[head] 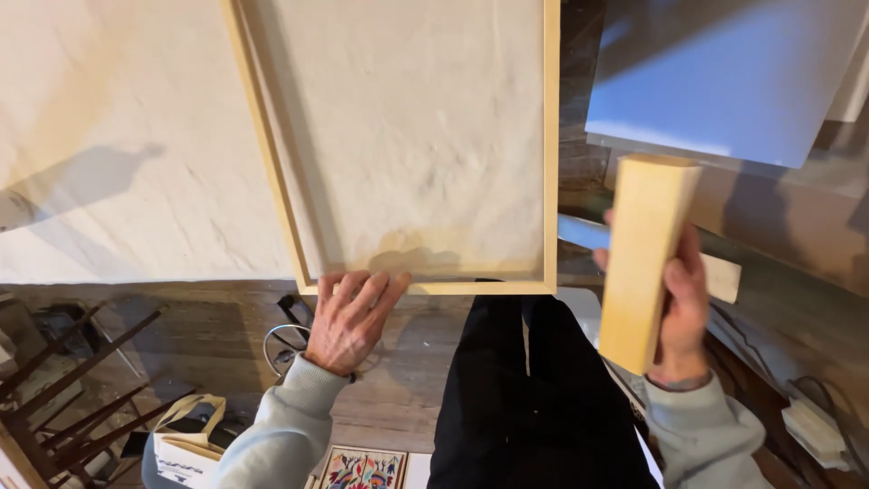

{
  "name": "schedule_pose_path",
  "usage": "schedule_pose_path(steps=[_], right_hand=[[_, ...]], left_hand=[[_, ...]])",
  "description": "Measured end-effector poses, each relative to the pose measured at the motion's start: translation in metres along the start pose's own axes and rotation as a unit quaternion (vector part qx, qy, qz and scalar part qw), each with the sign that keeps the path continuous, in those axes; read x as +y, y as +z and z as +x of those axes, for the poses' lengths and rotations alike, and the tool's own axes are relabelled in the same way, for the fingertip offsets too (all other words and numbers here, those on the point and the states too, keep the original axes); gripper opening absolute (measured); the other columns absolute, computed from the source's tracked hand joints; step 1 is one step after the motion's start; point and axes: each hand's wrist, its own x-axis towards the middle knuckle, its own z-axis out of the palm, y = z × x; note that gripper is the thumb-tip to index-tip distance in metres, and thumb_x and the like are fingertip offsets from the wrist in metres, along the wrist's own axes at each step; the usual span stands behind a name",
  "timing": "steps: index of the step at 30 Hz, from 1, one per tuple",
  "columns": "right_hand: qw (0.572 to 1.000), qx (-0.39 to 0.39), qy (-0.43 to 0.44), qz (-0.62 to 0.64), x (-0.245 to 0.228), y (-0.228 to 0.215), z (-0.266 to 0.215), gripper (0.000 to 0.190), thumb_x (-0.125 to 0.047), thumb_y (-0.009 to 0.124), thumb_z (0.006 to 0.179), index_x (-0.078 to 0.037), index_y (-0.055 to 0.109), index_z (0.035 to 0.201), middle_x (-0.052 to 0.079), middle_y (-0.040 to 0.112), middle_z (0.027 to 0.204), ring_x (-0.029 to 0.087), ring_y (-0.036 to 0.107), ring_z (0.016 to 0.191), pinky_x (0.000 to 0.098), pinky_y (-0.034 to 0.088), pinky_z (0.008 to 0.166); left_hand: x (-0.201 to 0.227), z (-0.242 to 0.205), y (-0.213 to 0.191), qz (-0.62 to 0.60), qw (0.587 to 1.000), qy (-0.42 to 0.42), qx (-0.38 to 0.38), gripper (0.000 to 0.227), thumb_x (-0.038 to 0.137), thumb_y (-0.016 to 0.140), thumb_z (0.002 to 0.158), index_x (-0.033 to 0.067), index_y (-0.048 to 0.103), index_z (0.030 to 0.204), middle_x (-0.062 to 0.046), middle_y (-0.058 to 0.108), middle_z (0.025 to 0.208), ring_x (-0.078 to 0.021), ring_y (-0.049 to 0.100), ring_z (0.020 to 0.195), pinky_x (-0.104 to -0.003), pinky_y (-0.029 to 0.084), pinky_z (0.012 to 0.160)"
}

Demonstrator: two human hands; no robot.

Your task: Sanding the wooden edges of a picture frame using a sanding block.

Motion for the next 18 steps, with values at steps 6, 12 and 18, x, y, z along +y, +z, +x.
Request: schedule_pose_path(steps=[6,12,18], right_hand=[[0.996,-0.057,0.062,0.019,0.024,0.004,-0.001,0.08,-0.031,0.064,0.1,-0.002,0.029,0.166,0.024,0.049,0.155,0.038,0.051,0.145,0.0513,0.055,0.105],[0.995,-0.083,0.059,-0.007,0.037,-0.007,-0.01,0.078,-0.026,0.06,0.1,-0.001,0.028,0.166,0.025,0.048,0.157,0.043,0.053,0.143,0.0525,0.056,0.105],[0.996,-0.082,0.038,-0.024,0.046,-0.028,-0.025,0.071,-0.02,0.056,0.099,0.001,0.031,0.162,0.025,0.049,0.156,0.04,0.057,0.137,0.0562,0.056,0.106]], left_hand=[[0.014,0.002,0.012,-0.021,0.998,-0.01,0.05,0.054,0.009,0.069,0.084,0.0103,0.063,0.137,-0.006,0.058,0.118,-0.0233,0.058,0.11,-0.045,0.044,0.095],[0.065,0.043,0.04,-0.093,0.985,0.004,0.144,0.049,0.014,0.072,0.092,0.0103,0.061,0.139,-0.008,0.058,0.126,-0.0237,0.058,0.116,-0.045,0.042,0.099],[0.08,0.06,0.049,-0.158,0.98,0.031,0.118,0.046,0.014,0.072,0.084,0.01,0.072,0.13,-0.004,0.064,0.121,-0.0205,0.061,0.109,-0.041,0.045,0.097]])
